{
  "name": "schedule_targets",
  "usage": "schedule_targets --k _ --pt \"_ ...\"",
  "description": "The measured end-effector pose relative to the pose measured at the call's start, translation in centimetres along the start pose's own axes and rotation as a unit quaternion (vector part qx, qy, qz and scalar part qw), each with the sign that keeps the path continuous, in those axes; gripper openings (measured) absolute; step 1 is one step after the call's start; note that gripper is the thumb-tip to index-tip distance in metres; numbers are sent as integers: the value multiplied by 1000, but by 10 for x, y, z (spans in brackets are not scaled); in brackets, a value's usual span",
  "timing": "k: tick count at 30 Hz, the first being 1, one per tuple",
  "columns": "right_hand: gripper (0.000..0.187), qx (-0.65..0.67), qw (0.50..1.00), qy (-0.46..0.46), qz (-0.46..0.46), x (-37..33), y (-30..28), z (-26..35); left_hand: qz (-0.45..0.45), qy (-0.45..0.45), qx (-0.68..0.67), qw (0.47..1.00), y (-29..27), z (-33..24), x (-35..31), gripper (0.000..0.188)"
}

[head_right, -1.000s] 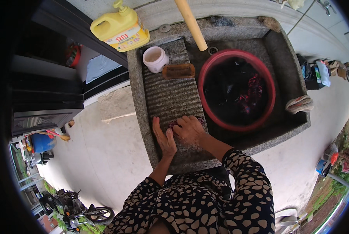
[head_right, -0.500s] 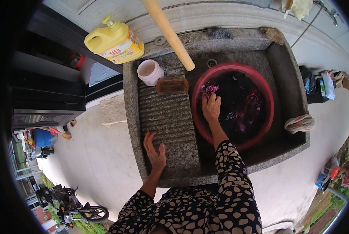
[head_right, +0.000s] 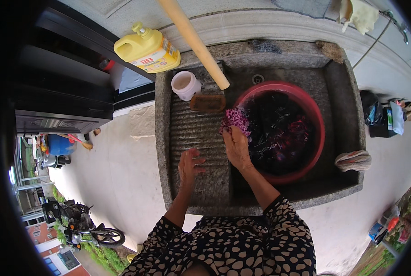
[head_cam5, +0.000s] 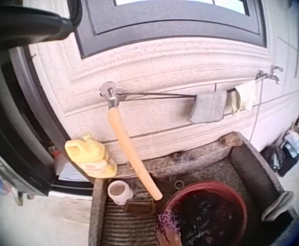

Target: The person washes a patterned cloth by hand using a stone washboard and a bar of soap. They scrub the fabric on the ridged surface, rinse it in a red basin filled with water, and wring it out repeatedly. The process involves alternating between scrubbing and rinsing to clean the garment.

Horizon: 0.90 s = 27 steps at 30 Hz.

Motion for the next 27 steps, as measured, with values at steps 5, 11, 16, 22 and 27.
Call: schedule_targets --k 5,11,16,22,27 --pt "18 33 970 -232 60 -72 56 46 134 -134 -348 918 35 -28 17 52" --pt "28 -69 943 -319 -69 -49 116 31 216 165 337 901 -22 20 47 47" --pt "25 -342 887 -288 -117 25 91 -14 88 -113 -228 963 5 -4 19 35" --pt "13 -308 900 -278 -136 29 80 -32 -27 217 409 886 -21 11 6 57" --pt "18 -138 939 -313 -36 -58 132 -25 101 307 690 648 -68 65 1 68"
Point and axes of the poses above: each hand's wrist, its own x-axis towards the middle knuckle, its own y-axis out of the palm, z = x × y, the point moved 1 cm from there along x, towards the middle knuckle
